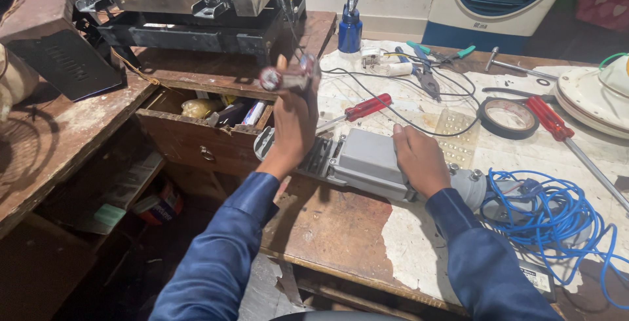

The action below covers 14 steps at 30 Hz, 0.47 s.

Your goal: The person closes a gray electrical enclosure over internal wiring, then uses a red screwdriver to tighten multiple screws around the lid. They finish by tapping the enclosure with a hammer to seat the lid.

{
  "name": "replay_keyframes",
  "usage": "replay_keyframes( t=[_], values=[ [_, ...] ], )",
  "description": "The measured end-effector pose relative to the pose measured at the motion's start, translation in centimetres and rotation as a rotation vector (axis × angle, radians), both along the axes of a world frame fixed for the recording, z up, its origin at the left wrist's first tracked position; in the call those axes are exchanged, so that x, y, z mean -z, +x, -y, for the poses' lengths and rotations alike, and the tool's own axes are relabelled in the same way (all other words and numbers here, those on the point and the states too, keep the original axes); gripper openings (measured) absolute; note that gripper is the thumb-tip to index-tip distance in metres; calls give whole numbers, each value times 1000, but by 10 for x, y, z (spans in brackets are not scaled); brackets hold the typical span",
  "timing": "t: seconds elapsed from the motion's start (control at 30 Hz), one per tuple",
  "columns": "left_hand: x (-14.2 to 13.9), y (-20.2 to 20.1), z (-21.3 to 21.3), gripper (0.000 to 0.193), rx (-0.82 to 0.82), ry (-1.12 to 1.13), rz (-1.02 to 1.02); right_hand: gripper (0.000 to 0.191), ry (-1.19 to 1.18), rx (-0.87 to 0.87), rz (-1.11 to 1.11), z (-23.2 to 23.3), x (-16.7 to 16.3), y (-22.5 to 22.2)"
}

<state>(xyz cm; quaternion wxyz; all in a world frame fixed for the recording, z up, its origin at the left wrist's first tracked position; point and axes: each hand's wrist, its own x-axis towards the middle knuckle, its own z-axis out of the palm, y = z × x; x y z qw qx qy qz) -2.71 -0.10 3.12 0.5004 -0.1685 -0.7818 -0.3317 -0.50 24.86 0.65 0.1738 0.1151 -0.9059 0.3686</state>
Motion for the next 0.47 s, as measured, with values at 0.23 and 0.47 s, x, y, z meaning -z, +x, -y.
replay_keyframes(
  t=[0.23, 0.47],
  values=[
    [-33, 29, 17, 70, 113, -1, -8, 46, 2, -11, -40, -1, 4, 0],
    [-36, 45, 29, 70, 81, 179, 15, 47, 6, -12, -32, -3, 4, 3]
  ],
)
